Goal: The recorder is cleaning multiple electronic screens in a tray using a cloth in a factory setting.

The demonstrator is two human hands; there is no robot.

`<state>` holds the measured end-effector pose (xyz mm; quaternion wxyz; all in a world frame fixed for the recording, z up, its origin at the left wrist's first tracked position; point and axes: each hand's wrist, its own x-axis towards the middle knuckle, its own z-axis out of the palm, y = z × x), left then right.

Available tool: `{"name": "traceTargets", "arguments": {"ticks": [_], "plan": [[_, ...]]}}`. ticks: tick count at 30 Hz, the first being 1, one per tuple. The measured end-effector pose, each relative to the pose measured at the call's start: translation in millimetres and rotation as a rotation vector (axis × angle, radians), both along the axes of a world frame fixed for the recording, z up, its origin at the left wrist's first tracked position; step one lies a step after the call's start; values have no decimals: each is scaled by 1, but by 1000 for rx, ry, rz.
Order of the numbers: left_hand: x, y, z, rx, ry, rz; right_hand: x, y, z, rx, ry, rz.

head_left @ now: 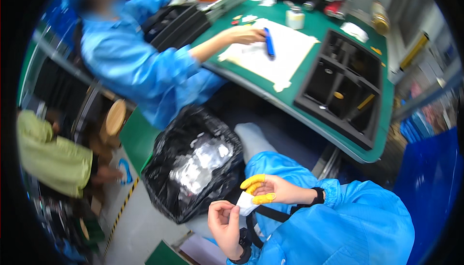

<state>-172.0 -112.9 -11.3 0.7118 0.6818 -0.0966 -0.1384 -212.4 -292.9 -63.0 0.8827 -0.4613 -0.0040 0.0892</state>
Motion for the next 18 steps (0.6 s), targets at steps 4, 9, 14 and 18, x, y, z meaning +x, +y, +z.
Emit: {"name": "traceTargets", "arguments": {"ticks": [4,9,14,18], "plan": [[6,-39,-6,110,-90,-192,-27,-27,1,-45,20,-170],[4,-77,-11,337,-172,-437,-48,-52,-10,-47,-49,-295],[3,-98,-23,277,-167,-436,-58,-64,-17,42,10,-444],[0,-119,-21,188,-209,-429,-64,-77,-24,30,47,-338]]}}
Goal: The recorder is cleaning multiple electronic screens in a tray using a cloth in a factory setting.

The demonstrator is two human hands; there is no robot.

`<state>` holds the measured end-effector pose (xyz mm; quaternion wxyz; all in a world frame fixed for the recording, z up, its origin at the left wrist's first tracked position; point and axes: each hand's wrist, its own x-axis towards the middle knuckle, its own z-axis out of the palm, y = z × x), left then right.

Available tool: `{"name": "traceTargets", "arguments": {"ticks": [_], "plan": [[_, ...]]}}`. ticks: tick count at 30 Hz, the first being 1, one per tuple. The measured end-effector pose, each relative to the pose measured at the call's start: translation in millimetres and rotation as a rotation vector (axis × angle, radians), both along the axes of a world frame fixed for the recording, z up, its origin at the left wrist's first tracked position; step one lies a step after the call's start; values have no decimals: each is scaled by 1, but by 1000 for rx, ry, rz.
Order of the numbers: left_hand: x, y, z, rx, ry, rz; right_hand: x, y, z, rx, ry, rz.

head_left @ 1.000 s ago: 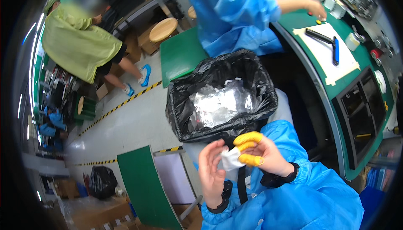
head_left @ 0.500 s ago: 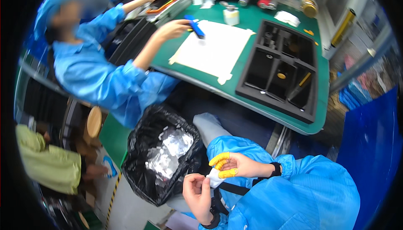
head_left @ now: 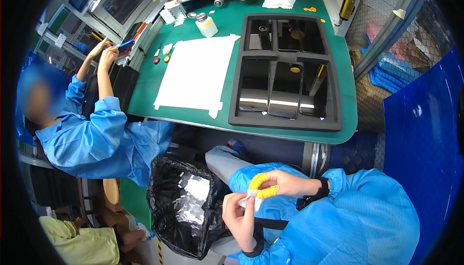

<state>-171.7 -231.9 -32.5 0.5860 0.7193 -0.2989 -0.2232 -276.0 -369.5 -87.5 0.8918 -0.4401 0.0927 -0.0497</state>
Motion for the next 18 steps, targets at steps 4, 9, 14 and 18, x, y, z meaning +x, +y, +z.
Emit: {"name": "traceTargets", "arguments": {"ticks": [4,9,14,18], "plan": [[-8,-21,0,-18,43,40,-7,-11,1,23,-8,-57],[-11,-35,-29,-103,125,8,-19,-23,13,-80,29,-231],[2,-62,-109,95,65,11,-39,-95,71,-1041,137,-658],[7,-48,-200,322,-281,-141,-41,-175,106,-1736,184,-843]]}}
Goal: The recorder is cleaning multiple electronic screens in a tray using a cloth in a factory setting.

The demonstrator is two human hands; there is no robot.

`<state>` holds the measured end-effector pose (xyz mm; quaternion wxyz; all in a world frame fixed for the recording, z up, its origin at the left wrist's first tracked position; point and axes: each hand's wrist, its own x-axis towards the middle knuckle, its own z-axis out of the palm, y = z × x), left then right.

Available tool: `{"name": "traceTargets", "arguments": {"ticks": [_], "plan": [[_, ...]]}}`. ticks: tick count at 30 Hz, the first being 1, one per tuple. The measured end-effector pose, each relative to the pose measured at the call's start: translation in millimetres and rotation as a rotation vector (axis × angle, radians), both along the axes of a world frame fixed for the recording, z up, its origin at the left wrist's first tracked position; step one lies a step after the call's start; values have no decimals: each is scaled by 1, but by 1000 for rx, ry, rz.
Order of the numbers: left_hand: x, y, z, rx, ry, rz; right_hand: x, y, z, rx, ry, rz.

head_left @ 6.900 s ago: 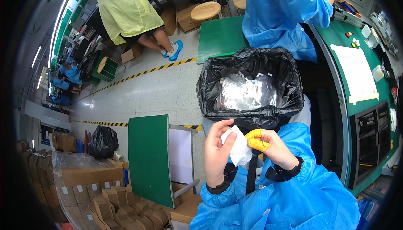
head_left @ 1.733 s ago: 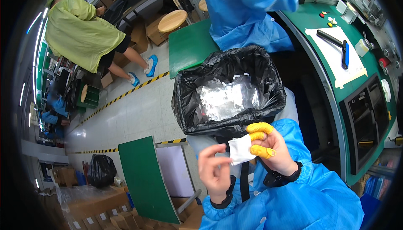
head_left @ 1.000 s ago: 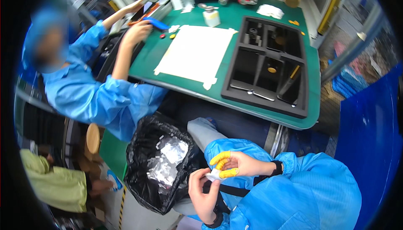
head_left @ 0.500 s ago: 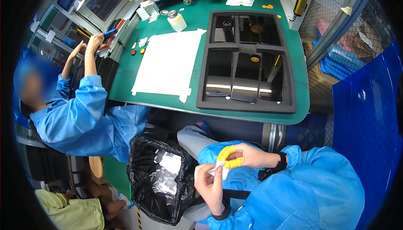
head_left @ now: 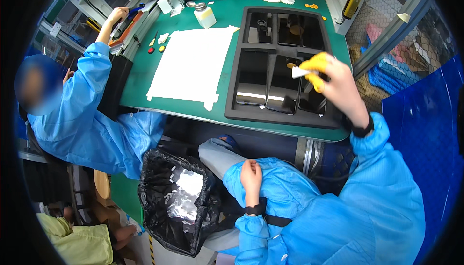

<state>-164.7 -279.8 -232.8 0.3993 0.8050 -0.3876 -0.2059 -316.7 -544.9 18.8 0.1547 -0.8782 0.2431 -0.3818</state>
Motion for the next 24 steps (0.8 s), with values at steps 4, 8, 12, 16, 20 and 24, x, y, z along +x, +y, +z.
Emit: {"name": "traceTargets", "arguments": {"ticks": [4,8,12,16,20,24], "plan": [[9,-6,7,-66,219,21,19,-42,-26,-15,270,142],[12,-3,2,-109,261,81,46,-39,-39,8,457,202],[14,-2,7,-96,287,85,56,-36,-49,33,661,322],[15,-1,2,-119,272,86,56,-25,-46,91,564,584],[17,-2,-1,-135,285,91,44,-31,-34,73,642,795],[19,0,0,-126,291,91,38,-43,-24,201,782,930]]}}
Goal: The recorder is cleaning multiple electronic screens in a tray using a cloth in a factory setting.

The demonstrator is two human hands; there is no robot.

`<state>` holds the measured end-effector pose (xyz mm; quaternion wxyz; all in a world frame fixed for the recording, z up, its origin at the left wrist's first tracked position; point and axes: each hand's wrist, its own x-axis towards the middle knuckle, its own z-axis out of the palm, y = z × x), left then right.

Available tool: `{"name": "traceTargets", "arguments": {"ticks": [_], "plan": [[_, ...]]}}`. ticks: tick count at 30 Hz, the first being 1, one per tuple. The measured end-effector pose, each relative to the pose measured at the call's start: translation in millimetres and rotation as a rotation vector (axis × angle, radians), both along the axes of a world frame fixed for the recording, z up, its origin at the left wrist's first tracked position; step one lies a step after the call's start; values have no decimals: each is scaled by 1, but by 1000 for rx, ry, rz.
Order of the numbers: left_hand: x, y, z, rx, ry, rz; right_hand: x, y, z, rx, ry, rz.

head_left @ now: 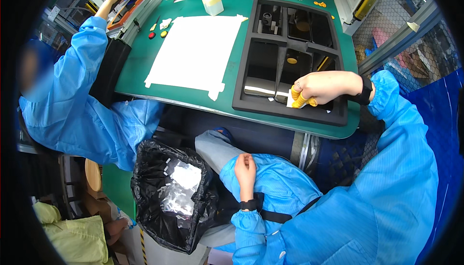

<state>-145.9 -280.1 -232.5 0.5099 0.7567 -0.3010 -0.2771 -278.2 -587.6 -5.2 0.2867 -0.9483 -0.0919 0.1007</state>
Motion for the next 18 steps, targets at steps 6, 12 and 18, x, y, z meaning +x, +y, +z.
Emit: {"name": "traceTargets", "arguments": {"ticks": [6,12,18], "plan": [[-1,1,-2,-13,-46,-7,-2,-26,22,61,210,-35],[-2,-2,1,-17,27,4,17,-17,1,56,-348,-445],[-1,-1,-6,-21,4,-21,14,-2,-8,-72,-120,-92]]}}
